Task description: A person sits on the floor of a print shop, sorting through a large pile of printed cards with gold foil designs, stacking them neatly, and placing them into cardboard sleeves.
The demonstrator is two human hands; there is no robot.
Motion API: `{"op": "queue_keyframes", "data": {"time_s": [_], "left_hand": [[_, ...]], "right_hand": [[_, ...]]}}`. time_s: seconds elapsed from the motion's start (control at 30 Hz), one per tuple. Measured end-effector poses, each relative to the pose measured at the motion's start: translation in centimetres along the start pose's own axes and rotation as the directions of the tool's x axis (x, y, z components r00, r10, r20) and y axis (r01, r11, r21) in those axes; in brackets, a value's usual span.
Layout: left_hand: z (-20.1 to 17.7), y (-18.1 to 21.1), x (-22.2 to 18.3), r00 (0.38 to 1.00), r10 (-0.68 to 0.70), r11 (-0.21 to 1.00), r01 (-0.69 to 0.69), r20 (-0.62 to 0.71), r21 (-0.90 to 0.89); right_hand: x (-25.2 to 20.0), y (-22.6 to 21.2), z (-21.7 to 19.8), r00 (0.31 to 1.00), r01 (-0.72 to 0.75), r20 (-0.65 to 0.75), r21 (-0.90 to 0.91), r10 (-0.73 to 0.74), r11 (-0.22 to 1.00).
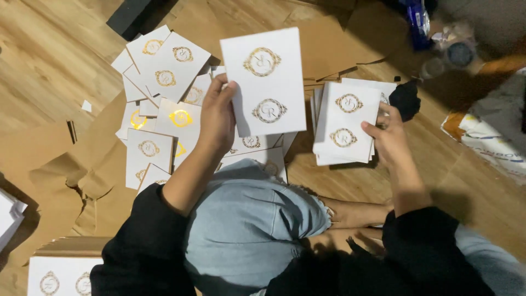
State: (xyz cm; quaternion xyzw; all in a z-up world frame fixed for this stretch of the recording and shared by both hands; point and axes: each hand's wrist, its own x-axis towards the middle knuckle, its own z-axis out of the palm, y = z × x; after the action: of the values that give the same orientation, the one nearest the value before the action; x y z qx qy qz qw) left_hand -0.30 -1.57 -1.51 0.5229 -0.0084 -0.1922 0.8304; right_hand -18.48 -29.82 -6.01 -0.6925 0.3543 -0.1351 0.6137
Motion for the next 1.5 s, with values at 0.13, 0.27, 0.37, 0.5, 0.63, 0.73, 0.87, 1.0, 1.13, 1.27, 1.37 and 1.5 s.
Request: {"op": "queue_keyframes", "data": {"time_s": [0.13,0.27,0.37,0.5,0.63,0.73,0.87,1.0,1.13,1.27,1.37,1.5], "left_hand": [[1.0,-0.8,-0.8,0.954,-0.187,0.977,0.154,0.236,0.150],[2.9,-2.2,-1.7,0.845,-0.241,0.967,0.170,0.478,0.188],[3.3,-0.8,-1.3,0.814,-0.229,0.920,0.002,0.534,0.392],[-1.1,-2.3,1.1,0.895,-0.271,-0.092,-0.391,0.355,0.916],[-4.9,-6.4,3.1,0.923,-0.345,-0.278,-0.274,0.171,0.920],[-3.9,-5.5,2.8,0.945,-0.281,-0.308,-0.257,0.170,0.916],[-3.8,-6.4,3.9,0.953,-0.261,-0.310,-0.233,0.153,0.922],[-2.6,-5.6,1.8,0.911,-0.350,-0.231,-0.307,0.216,0.923],[-3.4,-7.2,2.5,0.959,-0.189,-0.253,-0.254,0.210,0.934],[-4.1,-7.5,3.9,0.937,-0.311,-0.170,-0.219,0.159,0.961],[-4.2,-7.5,3.6,0.946,-0.249,-0.066,-0.232,0.210,0.970],[-2.9,-5.4,2.9,0.941,-0.146,0.348,-0.240,0.305,0.906]], "right_hand": [[-2.0,-4.4,0.0,0.984,0.155,-0.009,-0.460,-0.179,0.874],[-5.7,-7.8,4.1,0.976,0.000,0.217,0.148,-0.032,0.989],[-5.7,-7.8,4.7,0.976,0.000,0.207,0.313,-0.069,0.950],[-4.3,-5.5,2.0,0.991,0.122,0.045,0.117,-0.128,0.986],[-4.0,-1.5,-0.1,0.999,0.008,-0.045,-0.390,-0.028,0.921],[-4.6,-0.8,2.1,0.998,0.019,-0.041,-0.378,-0.037,0.926],[-5.5,0.8,4.6,0.993,0.086,0.109,-0.436,-0.042,0.896],[-8.1,-2.2,7.1,0.924,0.375,0.262,-0.492,-0.278,0.786],[-9.0,-4.6,8.4,0.857,0.504,0.375,-0.471,-0.353,0.724],[-8.9,-3.2,9.0,0.876,0.394,0.445,-0.431,-0.188,0.812],[-9.3,-2.2,8.8,0.880,0.333,0.463,-0.446,-0.104,0.831],[-10.0,-6.5,8.9,0.906,0.352,0.377,-0.420,-0.192,0.837]]}}
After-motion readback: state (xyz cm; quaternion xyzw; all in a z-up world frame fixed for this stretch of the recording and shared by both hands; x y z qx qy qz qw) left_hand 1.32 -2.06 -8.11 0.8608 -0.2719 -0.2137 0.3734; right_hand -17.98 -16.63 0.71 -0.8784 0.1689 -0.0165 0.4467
